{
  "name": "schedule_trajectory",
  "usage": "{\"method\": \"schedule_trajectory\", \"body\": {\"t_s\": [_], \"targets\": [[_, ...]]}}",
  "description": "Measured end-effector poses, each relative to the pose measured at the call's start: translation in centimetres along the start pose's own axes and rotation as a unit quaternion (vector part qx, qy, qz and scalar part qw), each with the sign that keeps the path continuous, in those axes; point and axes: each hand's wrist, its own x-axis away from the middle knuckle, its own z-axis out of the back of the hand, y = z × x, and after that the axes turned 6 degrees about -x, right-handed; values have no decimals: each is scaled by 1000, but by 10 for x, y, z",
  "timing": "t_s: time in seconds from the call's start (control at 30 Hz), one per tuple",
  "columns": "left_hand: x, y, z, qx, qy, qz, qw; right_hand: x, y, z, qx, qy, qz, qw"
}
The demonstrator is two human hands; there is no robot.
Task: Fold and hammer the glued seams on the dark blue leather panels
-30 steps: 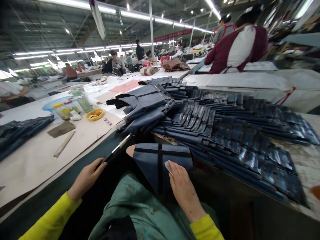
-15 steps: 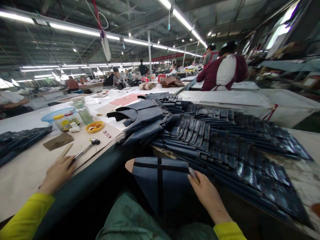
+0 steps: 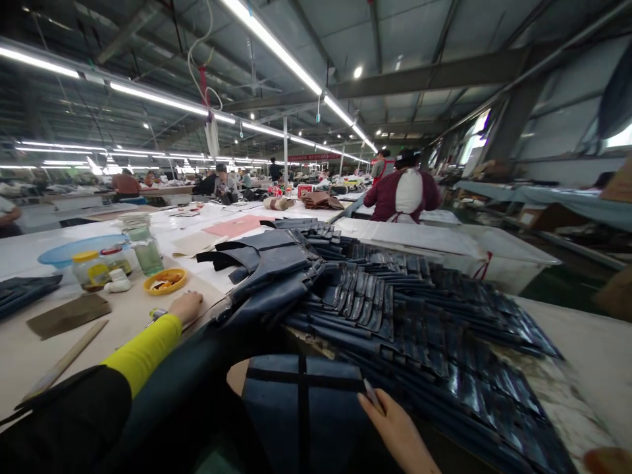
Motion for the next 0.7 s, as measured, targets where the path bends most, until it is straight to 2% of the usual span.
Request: {"method": "schedule_trajectory", "body": {"t_s": [0.1, 0.2, 0.23, 0.3, 0.4, 0.47, 0.5, 0.57, 0.63, 0.7], "targets": [[-5, -18, 2, 8, 2, 27, 1000, -4, -5, 1, -16, -11, 3, 1000], [7, -14, 6, 24, 41, 22, 999, -9, -16, 4, -28, -7, 3, 1000], [14, -5, 8, 37, 54, 3, 998, -11, -23, 5, -30, 2, 8, 1000], [37, 26, 11, 95, 67, -67, 991, -12, -42, 6, -29, 32, 30, 999], [84, 90, 15, 267, 51, -230, 934, -8, -87, 4, -14, 71, 99, 992], [116, 129, 18, 329, 34, -299, 895, 3, -125, -2, 10, 95, 174, 980], [129, 145, 18, 351, 37, -315, 881, 11, -143, -6, 25, 102, 220, 970], [148, 167, 16, 400, 60, -302, 863, 31, -176, -14, 47, 94, 301, 948], [155, 172, 12, 455, 78, -256, 849, 51, -199, -20, 70, 54, 360, 929], [157, 164, 8, 491, 83, -217, 840, 65, -211, -19, 89, 14, 409, 908]]}}
